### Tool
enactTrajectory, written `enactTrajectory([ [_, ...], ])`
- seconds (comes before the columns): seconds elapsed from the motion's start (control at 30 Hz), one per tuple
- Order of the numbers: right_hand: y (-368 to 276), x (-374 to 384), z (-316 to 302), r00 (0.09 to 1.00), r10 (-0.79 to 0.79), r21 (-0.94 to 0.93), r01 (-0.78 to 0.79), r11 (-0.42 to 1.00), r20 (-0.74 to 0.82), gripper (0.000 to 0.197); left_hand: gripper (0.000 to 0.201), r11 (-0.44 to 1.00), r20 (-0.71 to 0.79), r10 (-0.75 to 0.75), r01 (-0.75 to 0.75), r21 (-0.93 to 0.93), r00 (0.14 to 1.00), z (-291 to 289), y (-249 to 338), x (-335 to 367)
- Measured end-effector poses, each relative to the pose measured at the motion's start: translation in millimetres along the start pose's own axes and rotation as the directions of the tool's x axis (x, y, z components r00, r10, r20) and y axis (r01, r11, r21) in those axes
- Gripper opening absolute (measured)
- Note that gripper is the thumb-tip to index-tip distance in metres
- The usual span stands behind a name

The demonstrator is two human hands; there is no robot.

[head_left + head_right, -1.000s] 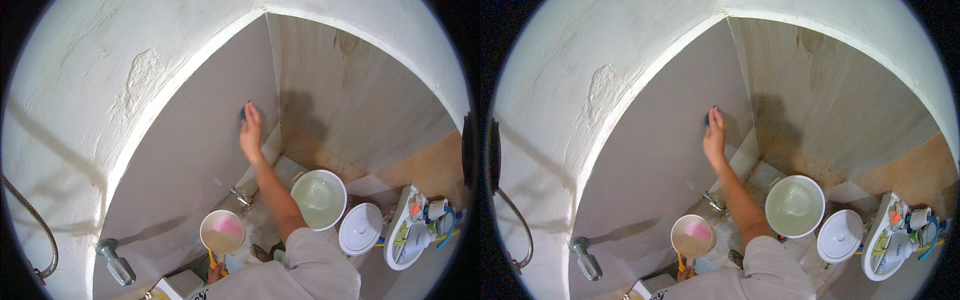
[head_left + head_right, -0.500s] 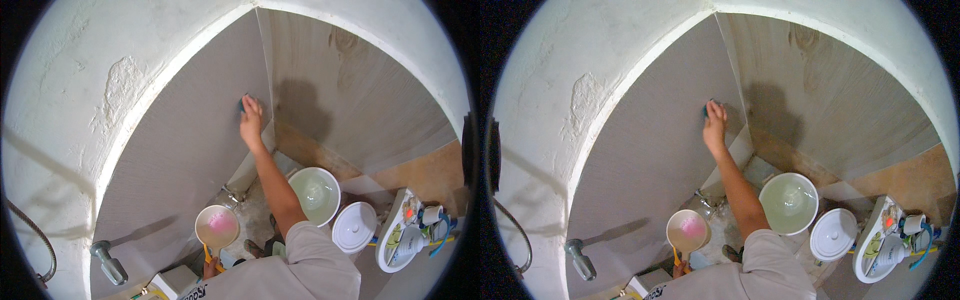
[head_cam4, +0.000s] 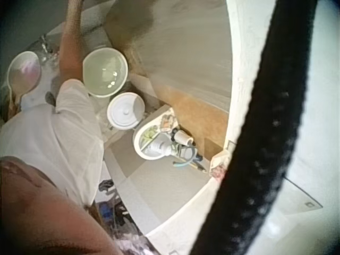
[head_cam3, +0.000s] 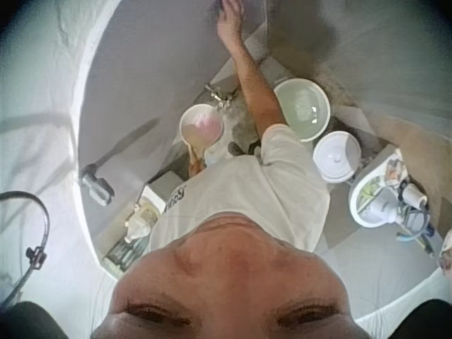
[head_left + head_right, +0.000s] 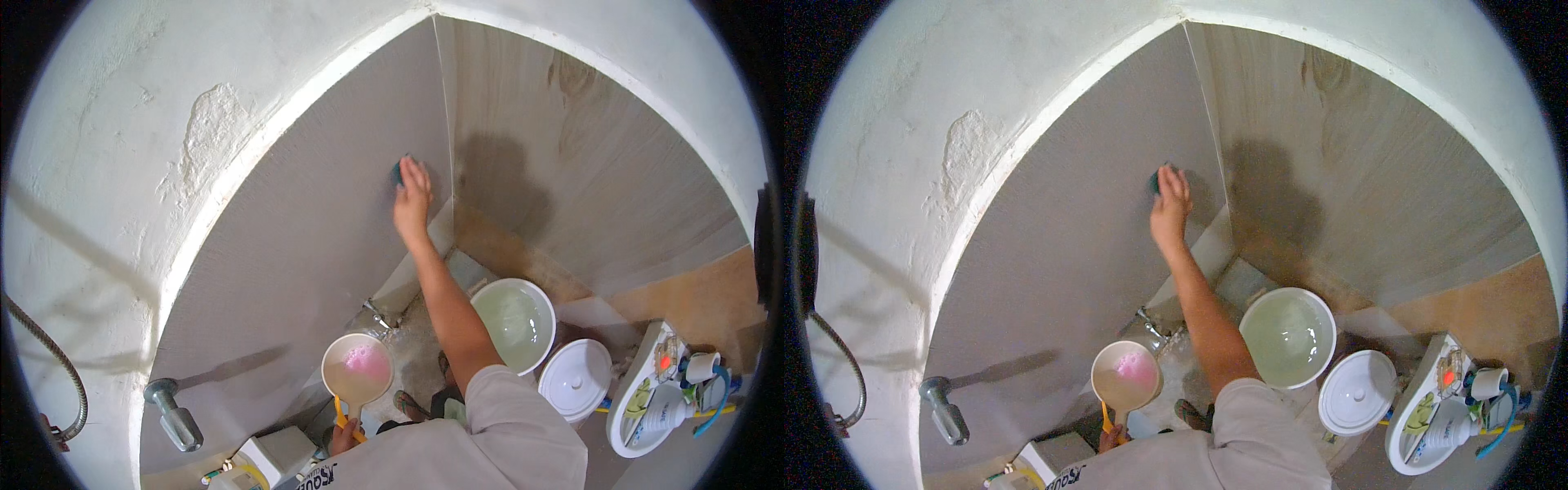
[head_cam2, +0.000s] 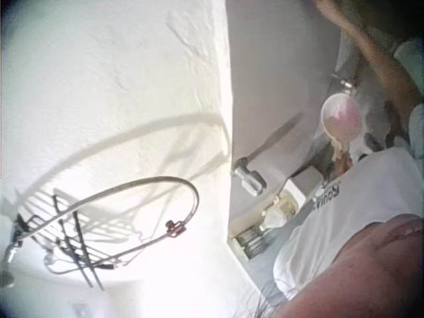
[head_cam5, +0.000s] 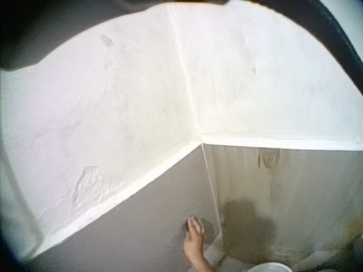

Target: The person dips a sponge into a bucket of soapy water, scrubs the tiled bathroom walls, and uses a yellow scraper tool on the tiles and around the faucet.

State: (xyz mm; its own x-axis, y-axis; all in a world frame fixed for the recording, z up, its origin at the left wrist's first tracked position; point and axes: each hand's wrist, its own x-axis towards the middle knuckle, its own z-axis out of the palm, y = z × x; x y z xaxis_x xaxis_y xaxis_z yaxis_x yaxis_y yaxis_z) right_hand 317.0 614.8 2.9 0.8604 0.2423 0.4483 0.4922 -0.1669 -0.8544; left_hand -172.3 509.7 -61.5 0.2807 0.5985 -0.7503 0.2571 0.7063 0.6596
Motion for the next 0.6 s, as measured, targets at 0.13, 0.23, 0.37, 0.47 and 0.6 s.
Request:
enactTrajectory([
  [0.13,10,-2,7,0.999,-0.049,0.134,0.049,0.990,-0.004,0.057,0.028,0.997,-0.062,0.012,-0.007,0.071,0.998,6,-2,-4],
  [0.23,-11,-23,9,0.991,-0.006,0.056,-0.002,0.998,0.134,0.053,0.029,0.999,-0.092,0.023,-0.020,0.033,0.996,5,-8,-10],
  [0.37,12,12,3,1.000,0.011,0.163,-0.013,0.986,0.016,0.052,0.029,0.990,-0.022,0.047,-0.043,0.135,0.999,11,4,-5],
  [0.47,-7,-25,7,0.996,-0.009,0.050,0.004,0.999,0.086,0.045,0.028,0.999,-0.054,0.043,-0.041,0.034,0.998,-3,-13,3],
  [0.6,25,11,2,0.998,-0.057,0.085,0.057,0.995,-0.006,0.048,0.027,0.999,-0.031,-0.009,0.010,0.052,0.999,-1,-10,9],
])
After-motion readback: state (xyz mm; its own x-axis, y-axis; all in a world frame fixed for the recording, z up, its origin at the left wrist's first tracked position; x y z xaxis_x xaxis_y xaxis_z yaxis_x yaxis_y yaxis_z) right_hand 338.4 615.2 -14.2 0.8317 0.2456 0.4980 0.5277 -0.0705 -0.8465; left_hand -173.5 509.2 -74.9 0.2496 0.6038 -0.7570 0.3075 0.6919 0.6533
